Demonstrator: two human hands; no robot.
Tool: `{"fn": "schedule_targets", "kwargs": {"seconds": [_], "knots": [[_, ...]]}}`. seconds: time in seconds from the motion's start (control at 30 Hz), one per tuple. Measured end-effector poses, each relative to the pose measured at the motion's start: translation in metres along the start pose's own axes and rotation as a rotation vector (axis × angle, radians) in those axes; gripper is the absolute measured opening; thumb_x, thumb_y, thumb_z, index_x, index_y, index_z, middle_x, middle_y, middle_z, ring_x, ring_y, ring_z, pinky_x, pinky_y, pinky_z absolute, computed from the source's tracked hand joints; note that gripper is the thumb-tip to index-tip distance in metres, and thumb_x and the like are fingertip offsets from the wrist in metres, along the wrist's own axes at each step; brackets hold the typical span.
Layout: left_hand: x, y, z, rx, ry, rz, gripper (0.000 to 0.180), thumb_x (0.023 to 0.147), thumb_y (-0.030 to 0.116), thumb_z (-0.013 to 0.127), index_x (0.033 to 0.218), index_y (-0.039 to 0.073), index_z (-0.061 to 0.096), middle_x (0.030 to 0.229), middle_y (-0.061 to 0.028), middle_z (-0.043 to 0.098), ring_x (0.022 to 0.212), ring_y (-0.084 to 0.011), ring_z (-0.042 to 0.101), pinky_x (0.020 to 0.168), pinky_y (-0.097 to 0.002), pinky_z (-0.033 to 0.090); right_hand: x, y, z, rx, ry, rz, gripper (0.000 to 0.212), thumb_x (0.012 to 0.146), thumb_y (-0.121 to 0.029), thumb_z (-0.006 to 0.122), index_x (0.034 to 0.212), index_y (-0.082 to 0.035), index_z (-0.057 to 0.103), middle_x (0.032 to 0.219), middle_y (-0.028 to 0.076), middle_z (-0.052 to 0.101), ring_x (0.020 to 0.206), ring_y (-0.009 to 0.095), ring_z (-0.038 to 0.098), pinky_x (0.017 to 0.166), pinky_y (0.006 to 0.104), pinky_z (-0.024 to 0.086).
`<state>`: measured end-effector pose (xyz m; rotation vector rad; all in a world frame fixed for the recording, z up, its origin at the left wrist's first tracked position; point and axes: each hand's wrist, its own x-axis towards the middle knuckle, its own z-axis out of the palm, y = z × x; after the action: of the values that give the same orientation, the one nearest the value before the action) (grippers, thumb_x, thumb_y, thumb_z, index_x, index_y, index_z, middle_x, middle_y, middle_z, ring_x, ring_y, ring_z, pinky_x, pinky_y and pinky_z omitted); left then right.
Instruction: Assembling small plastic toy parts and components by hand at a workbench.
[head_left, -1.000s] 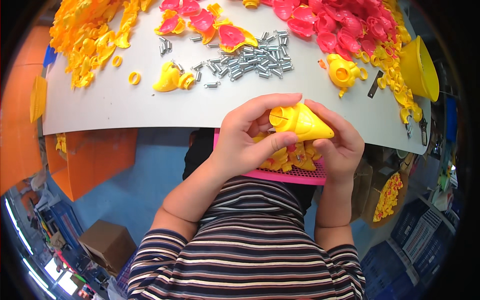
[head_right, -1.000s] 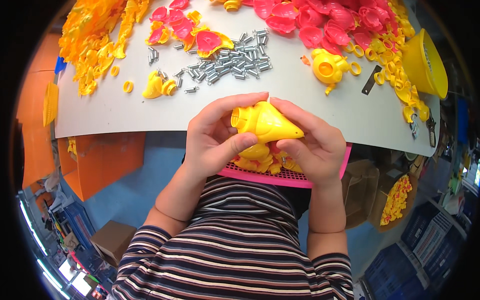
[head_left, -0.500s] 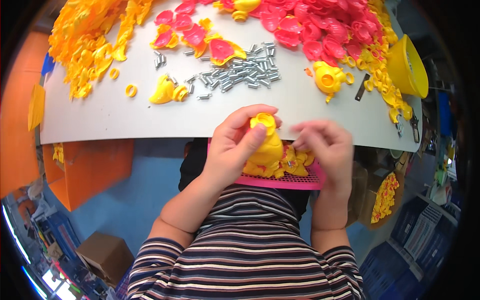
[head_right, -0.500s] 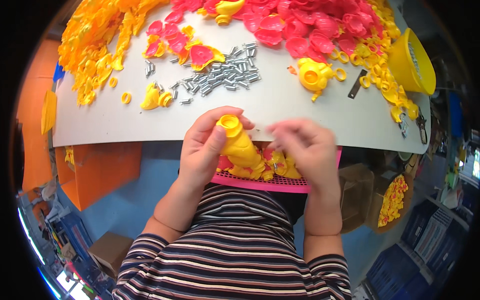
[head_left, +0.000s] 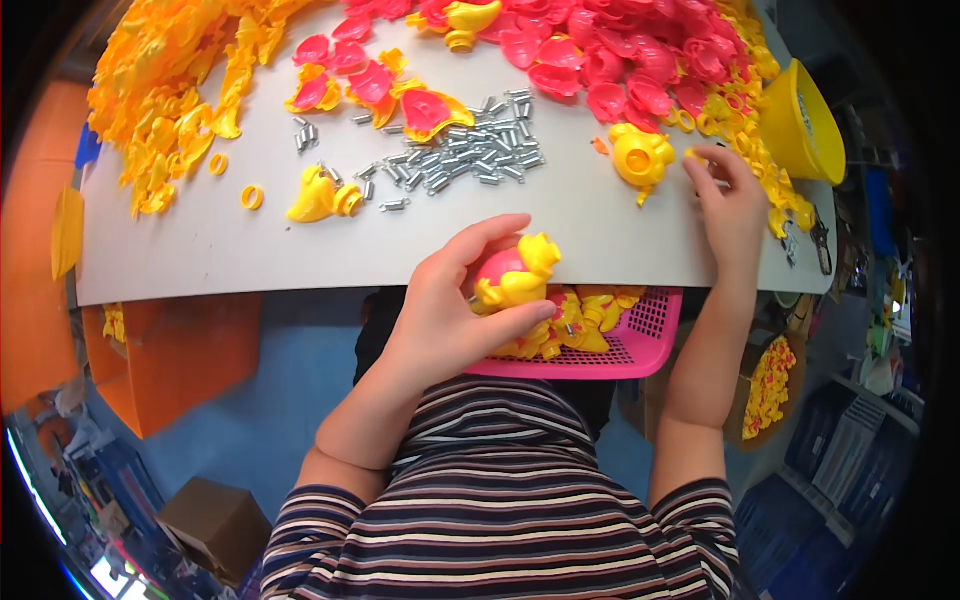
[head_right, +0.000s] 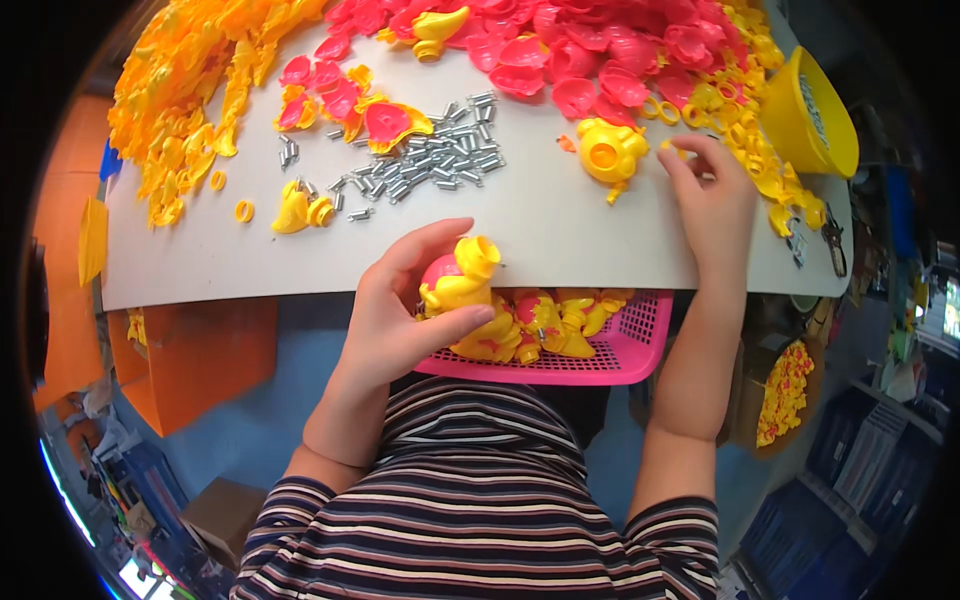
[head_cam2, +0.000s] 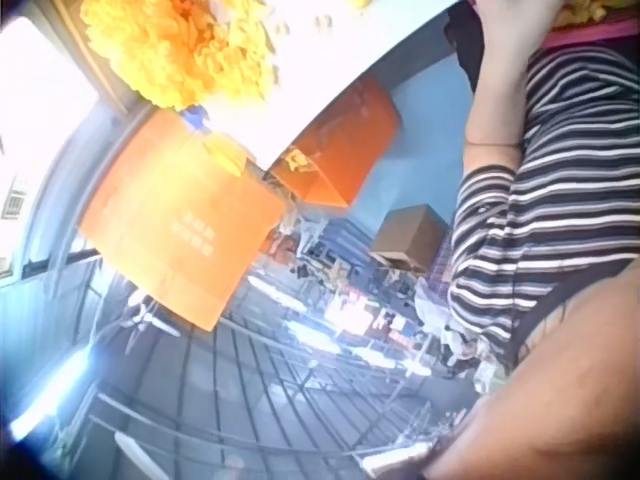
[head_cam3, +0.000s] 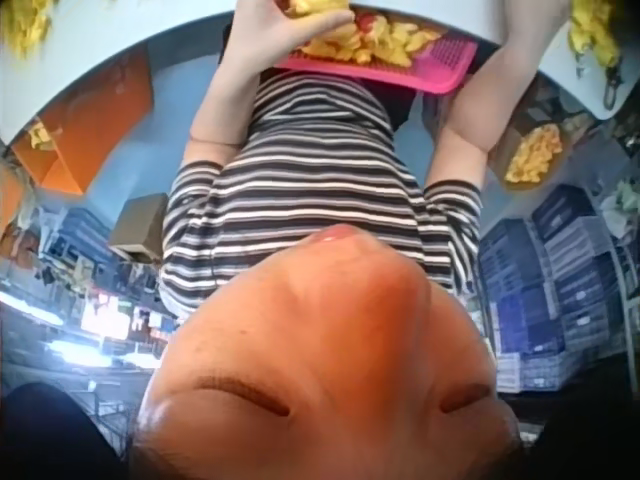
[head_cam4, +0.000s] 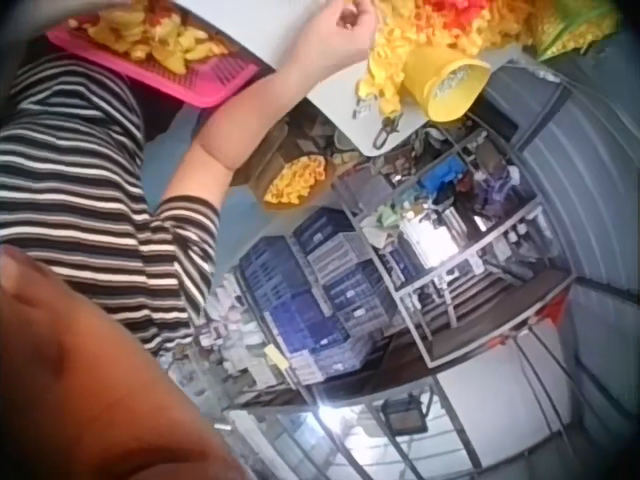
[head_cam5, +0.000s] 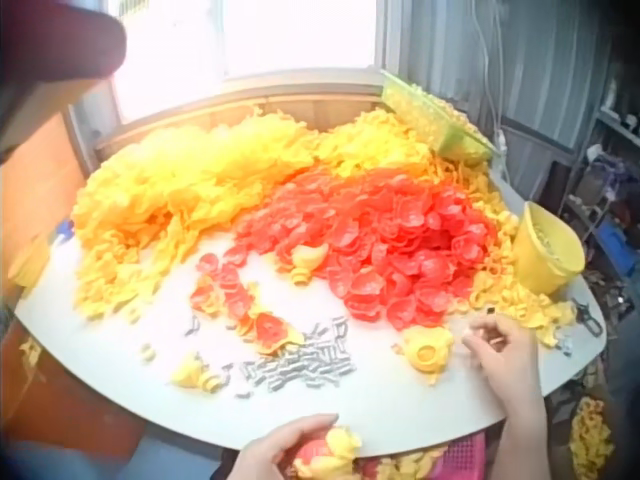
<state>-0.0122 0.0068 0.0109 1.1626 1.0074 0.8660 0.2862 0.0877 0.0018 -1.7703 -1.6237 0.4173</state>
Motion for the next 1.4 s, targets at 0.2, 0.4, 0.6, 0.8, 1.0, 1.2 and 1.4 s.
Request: {"fn": "schedule_targets", "kwargs": {"seconds": [0.2, 0.4, 0.6, 0.8, 1.0, 1.2, 1.4], "knots": [[0.011, -0.007, 0.008, 0.202, 0.052, 0.329, 0.051, 0.068, 0.011, 0.084, 0.113, 0.002, 0.062, 0.111, -0.0131, 0.066, 0.101, -0.0239, 0.066, 0.089, -0.0326, 0.052, -0.07, -0.076, 0.018, 0.866, -0.468, 0.046, 0.035, 0.077, 0.001, 0.072, 0.111, 0.005, 0.065, 0.105, 0.014, 0.064, 0.093, 0.018, 0.063, 0.082, 0.026, 0.051], [0.008, -0.005, 0.007, 0.399, 0.072, 0.446, 0.052, 0.068, 0.012, 0.083, 0.114, 0.002, 0.061, 0.11, -0.0161, 0.065, 0.099, -0.0328, 0.065, 0.087, -0.0369, 0.052, -0.078, -0.063, 0.03, 0.776, -0.447, -0.156, 0.031, 0.078, -0.001, 0.074, 0.106, 0.007, 0.066, 0.104, 0.014, 0.064, 0.091, 0.018, 0.062, 0.079, 0.025, 0.05], [0.008, 0.003, 0.008, 0.294, 0.022, 0.547, 0.052, 0.068, 0.007, 0.083, 0.115, 0.002, 0.062, 0.113, -0.0149, 0.066, 0.104, -0.0285, 0.064, 0.09, -0.0349, 0.05, -0.081, -0.07, 0.028, 1.063, -0.403, -0.224, 0.033, 0.075, 0.009, 0.074, 0.106, 0.007, 0.065, 0.106, 0.014, 0.061, 0.094, 0.017, 0.062, 0.079, 0.0255, 0.052], [0.011, 0.011, -0.005, 0.392, 0.005, 0.528, 0.049, 0.069, 0.007, 0.081, 0.115, 0.003, 0.062, 0.113, -0.0146, 0.064, 0.104, -0.0287, 0.062, 0.089, -0.0354, 0.05, -0.076, -0.081, 0.018, 0.48, -0.364, -0.255, 0.038, 0.078, 0.011, 0.066, 0.115, 0.002, 0.062, 0.11, 0.013, 0.059, 0.089, 0.015, 0.064, 0.073, 0.0241, 0.056], [0.008, 0.01, -0.002, 0.535, -0.02, 0.553, 0.05, 0.072, 0.006, 0.077, 0.118, 0.004, 0.061, 0.112, -0.0141, 0.061, 0.101, -0.0302, 0.062, 0.086, -0.0365, 0.051, -0.071, -0.076, 0.016, 0.543, -0.441, -0.309, 0.046, 0.071, 0.001, 0.08, 0.114, 0.004, 0.062, 0.099, 0.013, 0.068, 0.087, 0.016, 0.067, 0.071, 0.0239, 0.057], [0.011, 0.012, -0.005, 0.567, -0.048, 0.564, 0.05, 0.072, 0.006, 0.077, 0.119, 0.004, 0.06, 0.111, -0.0142, 0.061, 0.101, -0.031, 0.062, 0.086, -0.0367, 0.051, -0.084, -0.053, 0.044, 0.843, -0.355, -0.292, 0.029, 0.083, -0.006, 0.073, 0.107, 0.007, 0.064, 0.102, 0.015, 0.07, 0.091, 0.017, 0.067, 0.079, 0.027, 0.054], [0.01, 0.002, 0.0, 0.455, -0.029, 0.513, 0.049, 0.07, 0.005, 0.078, 0.115, 0.004, 0.059, 0.111, -0.0152, 0.061, 0.102, -0.0315, 0.062, 0.088, -0.0364, 0.05, -0.11, -0.088, 0.044, 0.608, -0.219, -0.135, 0.036, 0.101, -0.02, 0.05, 0.12, 0.009, 0.061, 0.115, 0.016, 0.067, 0.096, 0.014, 0.064, 0.084, 0.0243, 0.05]]}}
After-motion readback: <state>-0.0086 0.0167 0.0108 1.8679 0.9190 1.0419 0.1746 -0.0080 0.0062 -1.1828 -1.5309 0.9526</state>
